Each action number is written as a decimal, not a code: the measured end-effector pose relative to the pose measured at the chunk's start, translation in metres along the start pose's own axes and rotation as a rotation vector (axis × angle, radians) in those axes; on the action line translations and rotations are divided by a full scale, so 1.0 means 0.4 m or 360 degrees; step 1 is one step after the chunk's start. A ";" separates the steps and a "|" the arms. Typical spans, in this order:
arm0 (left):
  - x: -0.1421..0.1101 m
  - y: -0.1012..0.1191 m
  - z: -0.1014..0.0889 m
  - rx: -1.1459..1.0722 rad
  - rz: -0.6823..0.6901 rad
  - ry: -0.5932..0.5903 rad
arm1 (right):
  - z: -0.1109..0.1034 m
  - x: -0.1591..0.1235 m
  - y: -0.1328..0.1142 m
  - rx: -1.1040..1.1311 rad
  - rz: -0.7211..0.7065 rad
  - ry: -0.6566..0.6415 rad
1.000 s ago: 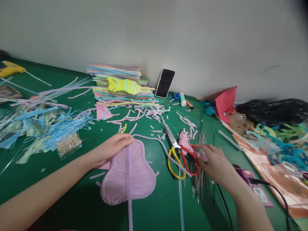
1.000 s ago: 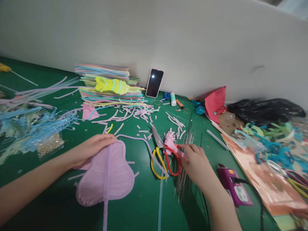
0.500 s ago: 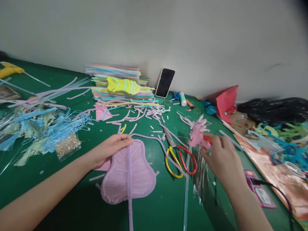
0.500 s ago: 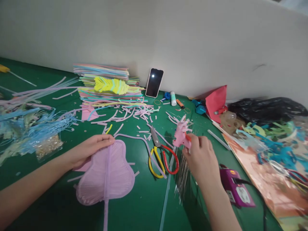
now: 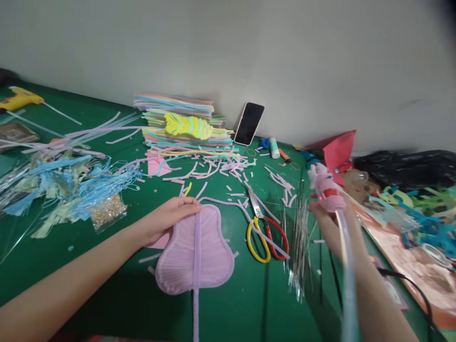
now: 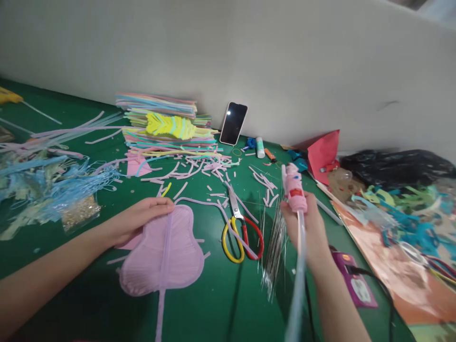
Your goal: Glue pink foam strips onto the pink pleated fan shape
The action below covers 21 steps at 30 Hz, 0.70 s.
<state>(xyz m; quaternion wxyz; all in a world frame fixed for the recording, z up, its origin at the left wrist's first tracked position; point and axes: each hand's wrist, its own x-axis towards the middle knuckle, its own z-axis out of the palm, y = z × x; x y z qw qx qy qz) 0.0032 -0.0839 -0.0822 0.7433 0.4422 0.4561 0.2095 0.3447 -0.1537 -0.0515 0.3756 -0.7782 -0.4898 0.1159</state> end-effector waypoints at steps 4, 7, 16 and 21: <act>0.001 -0.005 -0.001 -0.0026 0.0032 0.0054 | 0.074 -0.043 -0.040 0.0250 0.0047 -0.0137; 0.003 -0.013 -0.002 -0.0069 0.0070 0.0087 | 0.103 -0.096 -0.092 0.0351 0.0086 -0.0271; 0.003 -0.028 0.000 0.0246 0.0146 0.0192 | 0.182 -0.250 -0.153 -0.0314 -0.0668 -0.0317; 0.008 -0.030 -0.003 0.0488 0.0117 0.0280 | 0.208 -0.259 -0.139 -0.0604 -0.0977 -0.0348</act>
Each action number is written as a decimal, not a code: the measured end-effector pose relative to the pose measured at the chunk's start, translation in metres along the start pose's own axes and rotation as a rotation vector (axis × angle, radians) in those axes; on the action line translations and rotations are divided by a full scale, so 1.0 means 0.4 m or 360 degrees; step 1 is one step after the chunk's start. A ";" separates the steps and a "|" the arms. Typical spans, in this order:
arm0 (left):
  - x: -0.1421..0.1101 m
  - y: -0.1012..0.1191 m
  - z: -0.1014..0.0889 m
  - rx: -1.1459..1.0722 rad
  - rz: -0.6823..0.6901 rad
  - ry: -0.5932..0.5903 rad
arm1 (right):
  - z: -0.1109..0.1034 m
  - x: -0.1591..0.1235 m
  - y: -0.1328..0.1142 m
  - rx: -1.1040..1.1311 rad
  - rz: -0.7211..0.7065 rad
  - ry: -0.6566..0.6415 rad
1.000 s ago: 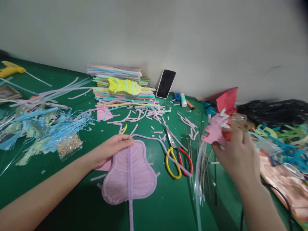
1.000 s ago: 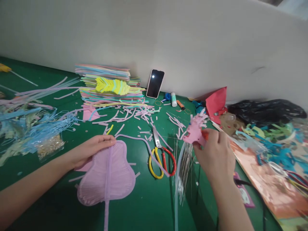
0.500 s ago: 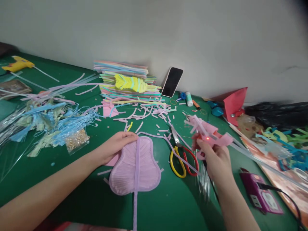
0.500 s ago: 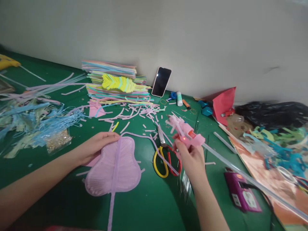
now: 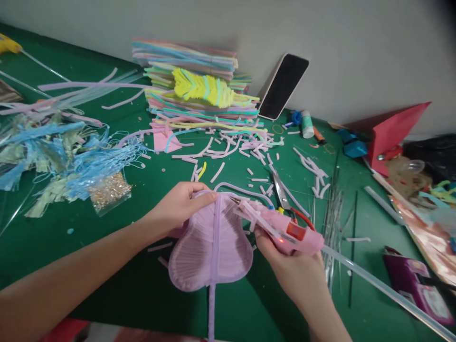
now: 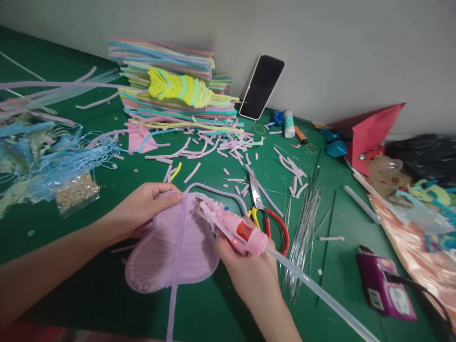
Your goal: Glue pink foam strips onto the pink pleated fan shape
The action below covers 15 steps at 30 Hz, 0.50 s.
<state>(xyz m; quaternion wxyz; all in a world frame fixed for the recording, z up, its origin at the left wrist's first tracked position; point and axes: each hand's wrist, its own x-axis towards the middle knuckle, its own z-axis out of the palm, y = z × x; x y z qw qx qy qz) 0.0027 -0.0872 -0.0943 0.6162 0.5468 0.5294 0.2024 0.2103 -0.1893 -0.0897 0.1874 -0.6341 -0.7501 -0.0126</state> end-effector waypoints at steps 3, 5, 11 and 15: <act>0.002 0.000 0.001 0.0108 0.0019 0.0016 | 0.007 -0.002 -0.006 0.0013 0.0132 0.0033; 0.002 0.001 0.002 0.0130 0.0044 0.0020 | 0.009 -0.003 -0.008 0.0097 0.0240 0.0027; 0.003 -0.001 0.004 0.0222 0.0159 0.0048 | 0.010 -0.006 0.003 -0.0027 0.0136 -0.0014; 0.001 -0.001 0.004 0.0269 0.0170 0.0072 | 0.008 -0.006 0.006 -0.0278 -0.0117 -0.0037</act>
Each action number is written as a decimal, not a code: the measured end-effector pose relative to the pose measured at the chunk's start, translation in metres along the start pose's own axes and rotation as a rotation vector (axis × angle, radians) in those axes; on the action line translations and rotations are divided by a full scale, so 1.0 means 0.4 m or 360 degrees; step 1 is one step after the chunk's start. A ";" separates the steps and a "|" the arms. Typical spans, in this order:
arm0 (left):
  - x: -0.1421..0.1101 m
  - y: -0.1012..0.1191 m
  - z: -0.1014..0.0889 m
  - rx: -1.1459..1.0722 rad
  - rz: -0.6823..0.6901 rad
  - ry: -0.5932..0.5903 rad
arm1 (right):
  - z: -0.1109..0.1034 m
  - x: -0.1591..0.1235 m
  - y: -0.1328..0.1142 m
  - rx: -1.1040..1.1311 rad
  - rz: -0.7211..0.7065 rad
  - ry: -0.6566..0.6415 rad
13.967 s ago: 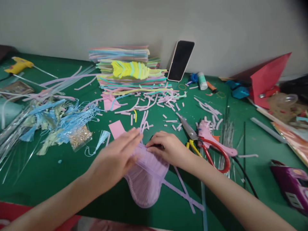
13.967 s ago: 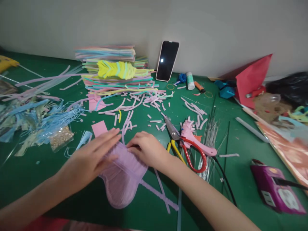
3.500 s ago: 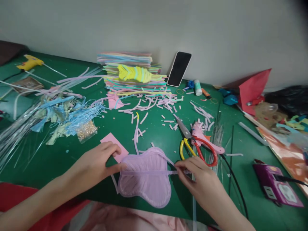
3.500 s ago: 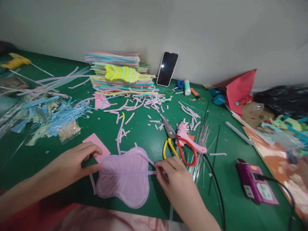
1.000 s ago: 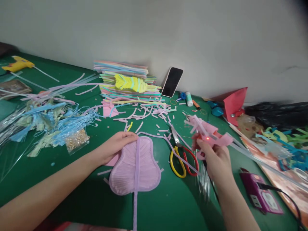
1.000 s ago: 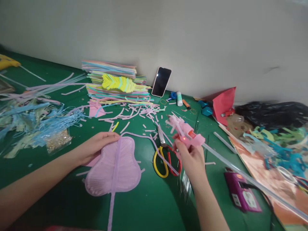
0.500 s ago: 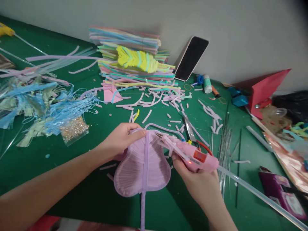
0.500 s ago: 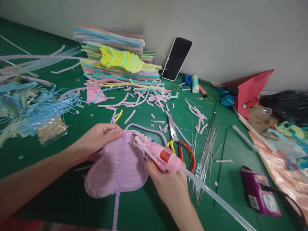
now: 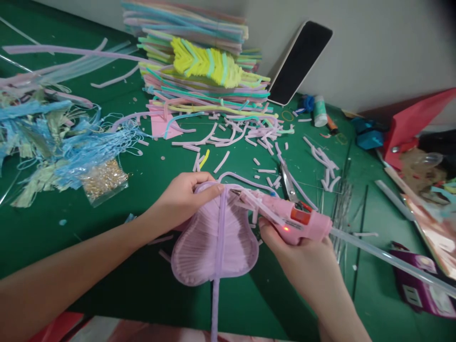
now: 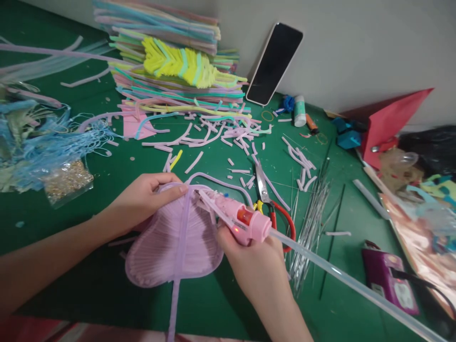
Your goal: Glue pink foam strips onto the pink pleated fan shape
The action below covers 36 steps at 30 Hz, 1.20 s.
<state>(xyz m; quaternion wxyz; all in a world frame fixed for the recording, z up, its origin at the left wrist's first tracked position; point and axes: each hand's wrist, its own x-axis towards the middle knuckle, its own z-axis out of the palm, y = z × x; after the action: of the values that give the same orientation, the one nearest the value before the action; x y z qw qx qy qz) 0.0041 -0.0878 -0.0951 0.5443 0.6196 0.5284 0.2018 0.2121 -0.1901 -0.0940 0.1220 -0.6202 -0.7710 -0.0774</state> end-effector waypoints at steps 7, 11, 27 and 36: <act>-0.001 -0.003 0.001 0.0045 0.0017 0.0003 | -0.047 0.017 0.029 -0.0358 -0.0434 -0.0141; 0.000 -0.009 0.003 0.0066 0.0019 0.0002 | -0.068 0.038 0.040 -0.0379 -0.0542 -0.0140; 0.001 -0.008 0.002 0.0097 -0.0011 0.0019 | -0.051 0.044 0.045 -0.0011 -0.0401 -0.0300; 0.001 -0.010 0.005 0.0097 -0.0018 0.0025 | -0.071 0.051 0.020 -0.0361 -0.0539 -0.0073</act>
<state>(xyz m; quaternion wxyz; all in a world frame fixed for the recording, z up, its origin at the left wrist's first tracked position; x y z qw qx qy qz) 0.0041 -0.0891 -0.0994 0.5220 0.6313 0.5421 0.1874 0.2183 -0.1771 -0.0612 0.0190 -0.4931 -0.8532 -0.1689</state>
